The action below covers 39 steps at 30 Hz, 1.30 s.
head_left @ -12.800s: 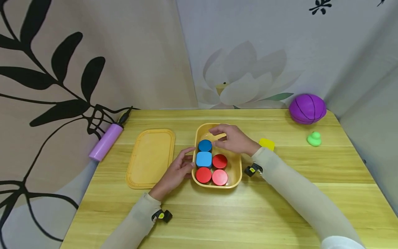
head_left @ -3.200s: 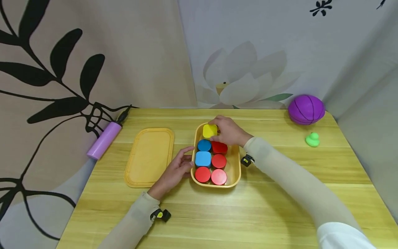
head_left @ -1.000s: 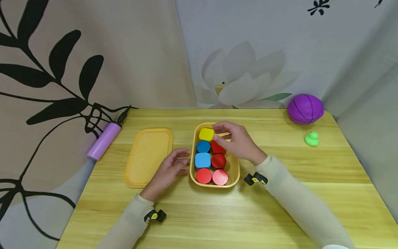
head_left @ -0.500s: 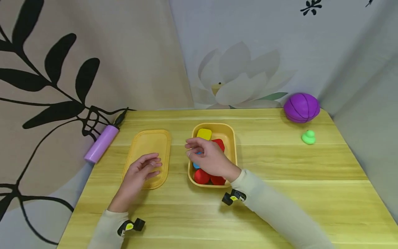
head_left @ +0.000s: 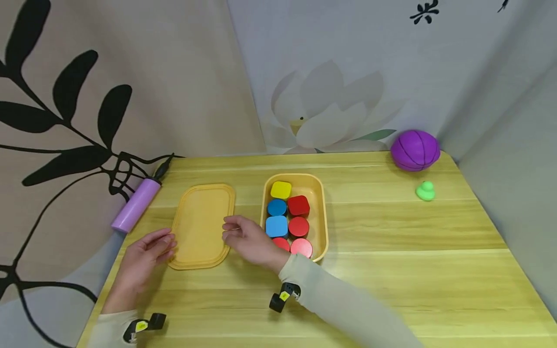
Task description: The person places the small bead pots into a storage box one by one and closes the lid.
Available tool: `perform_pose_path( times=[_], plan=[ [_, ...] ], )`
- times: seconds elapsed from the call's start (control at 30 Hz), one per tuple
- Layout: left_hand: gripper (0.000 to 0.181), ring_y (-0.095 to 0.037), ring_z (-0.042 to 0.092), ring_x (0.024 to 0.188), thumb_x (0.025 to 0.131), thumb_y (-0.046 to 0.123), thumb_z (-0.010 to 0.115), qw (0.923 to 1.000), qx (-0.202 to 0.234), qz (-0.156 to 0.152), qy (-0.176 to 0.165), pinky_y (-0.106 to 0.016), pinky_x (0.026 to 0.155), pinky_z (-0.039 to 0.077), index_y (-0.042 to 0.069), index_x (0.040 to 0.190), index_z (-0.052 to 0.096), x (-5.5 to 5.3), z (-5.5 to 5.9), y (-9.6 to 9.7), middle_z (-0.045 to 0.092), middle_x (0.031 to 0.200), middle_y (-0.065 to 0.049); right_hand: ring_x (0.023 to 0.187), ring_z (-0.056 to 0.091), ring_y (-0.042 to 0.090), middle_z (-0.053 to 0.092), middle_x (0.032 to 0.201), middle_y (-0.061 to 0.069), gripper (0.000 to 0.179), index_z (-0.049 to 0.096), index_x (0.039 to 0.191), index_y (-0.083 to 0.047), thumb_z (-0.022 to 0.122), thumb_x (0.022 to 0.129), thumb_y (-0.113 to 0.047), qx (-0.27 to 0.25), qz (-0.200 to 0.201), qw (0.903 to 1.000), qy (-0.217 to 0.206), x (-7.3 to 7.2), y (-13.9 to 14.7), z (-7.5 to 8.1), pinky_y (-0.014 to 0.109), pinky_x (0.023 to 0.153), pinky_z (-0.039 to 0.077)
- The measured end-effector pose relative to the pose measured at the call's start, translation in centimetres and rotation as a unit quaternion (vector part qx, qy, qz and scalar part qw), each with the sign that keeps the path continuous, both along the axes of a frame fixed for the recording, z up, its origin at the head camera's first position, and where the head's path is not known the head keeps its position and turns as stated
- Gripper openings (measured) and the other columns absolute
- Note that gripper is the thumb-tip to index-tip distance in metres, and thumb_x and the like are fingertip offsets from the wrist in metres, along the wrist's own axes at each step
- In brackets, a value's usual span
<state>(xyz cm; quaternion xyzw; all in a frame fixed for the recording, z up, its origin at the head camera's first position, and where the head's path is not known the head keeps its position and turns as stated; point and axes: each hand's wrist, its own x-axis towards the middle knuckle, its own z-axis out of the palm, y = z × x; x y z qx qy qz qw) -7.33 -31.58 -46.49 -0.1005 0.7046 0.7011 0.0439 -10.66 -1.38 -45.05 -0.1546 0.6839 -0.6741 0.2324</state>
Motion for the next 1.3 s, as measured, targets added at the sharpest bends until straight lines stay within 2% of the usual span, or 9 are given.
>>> perform_pose_path(
  times=[0.1,0.2,0.3,0.4,0.5,0.83,1.07,1.2,1.3],
  plan=[
    [0.026,-0.002,0.074,0.094,0.106,0.007,0.062,0.9999,0.01,0.01,-0.01,-0.019,0.08,0.062,0.03,0.11,0.075,0.0,-0.4,-1.7,0.078,0.102,0.013,0.135,0.059,0.031,0.052,0.15,0.025,0.052,0.043,0.154,0.006,0.057,0.106,-0.008,-0.015,-0.012,0.9995,-0.024,0.6,-1.6,-0.8,0.032,0.109,0.053],
    [0.026,-0.002,0.074,0.095,0.106,0.007,0.062,0.9995,0.009,0.007,-0.028,-0.019,0.081,0.062,0.029,0.11,0.074,-0.3,-0.8,-3.1,0.077,0.102,0.014,0.14,0.055,0.033,0.051,0.153,0.023,0.055,0.042,0.156,0.004,0.058,0.106,-0.011,-0.002,-0.034,0.999,-0.03,1.1,-2.5,-1.5,0.038,0.113,0.051],
    [0.026,0.0,0.073,0.097,0.107,0.008,0.062,0.9976,-0.025,-0.019,-0.061,-0.02,0.085,0.061,0.011,0.132,0.067,-0.6,-1.1,-3.8,0.076,0.104,0.016,0.145,0.05,0.034,0.049,0.156,0.022,0.056,0.041,0.157,0.004,0.058,0.106,-0.012,0.023,-0.06,0.9977,-0.022,1.4,-3.0,-2.2,0.046,0.119,0.045],
    [0.052,0.004,0.07,0.099,0.108,0.012,0.061,0.9908,-0.093,-0.047,-0.086,-0.019,0.087,0.061,-0.009,0.152,0.045,-1.0,-1.2,-4.0,0.072,0.106,0.021,0.146,0.047,0.036,0.046,0.158,0.022,0.057,0.04,0.157,0.004,0.058,0.105,-0.011,0.035,-0.082,0.9958,-0.018,1.6,-3.2,-2.8,0.05,0.121,0.041],
    [0.066,0.006,0.069,0.099,0.108,0.016,0.062,0.985,-0.132,-0.057,-0.096,-0.019,0.088,0.06,-0.017,0.156,0.032,-1.5,-1.1,-3.9,0.07,0.106,0.024,0.146,0.046,0.037,0.044,0.157,0.022,0.056,0.041,0.157,0.003,0.058,0.104,-0.009,0.034,-0.105,0.9937,-0.021,1.7,-3.5,-3.2,0.051,0.12,0.042],
    [0.062,0.005,0.07,0.095,0.105,0.012,0.065,0.9817,-0.141,-0.047,-0.119,-0.022,0.084,0.062,-0.013,0.155,0.038,-2.1,-1.5,-3.9,0.073,0.104,0.021,0.142,0.049,0.036,0.047,0.154,0.023,0.058,0.042,0.156,0.005,0.06,0.102,-0.006,0.032,-0.135,0.99,-0.024,1.8,-4.0,-4.2,0.049,0.116,0.046],
    [0.057,0.004,0.071,0.093,0.1,0.004,0.071,0.9852,-0.123,-0.064,-0.101,-0.021,0.081,0.062,-0.013,0.149,0.047,-2.0,-1.6,-4.5,0.072,0.1,0.021,0.133,0.055,0.033,0.055,0.146,0.023,0.058,0.046,0.153,0.007,0.062,0.098,-0.002,0.015,-0.148,0.9888,-0.016,1.8,-4.3,-4.8,0.044,0.109,0.052],
    [0.052,0.002,0.071,0.094,0.098,0.006,0.075,0.986,-0.12,-0.069,-0.093,-0.022,0.081,0.063,-0.007,0.145,0.057,-1.7,-1.7,-4.8,0.071,0.102,0.019,0.126,0.059,0.029,0.056,0.142,0.02,0.058,0.045,0.153,0.005,0.062,0.097,-0.002,0.004,-0.151,0.9883,-0.021,1.8,-4.5,-4.7,0.039,0.103,0.055],
    [0.041,0.002,0.07,0.095,0.098,0.004,0.074,0.9902,-0.09,-0.07,-0.081,-0.021,0.08,0.062,0.005,0.138,0.066,-1.4,-1.7,-5.2,0.072,0.104,0.018,0.123,0.063,0.027,0.056,0.143,0.019,0.058,0.044,0.153,0.004,0.062,0.098,0.0,-0.002,-0.152,0.9881,-0.026,1.8,-4.6,-4.6,0.036,0.099,0.057]
  ],
)
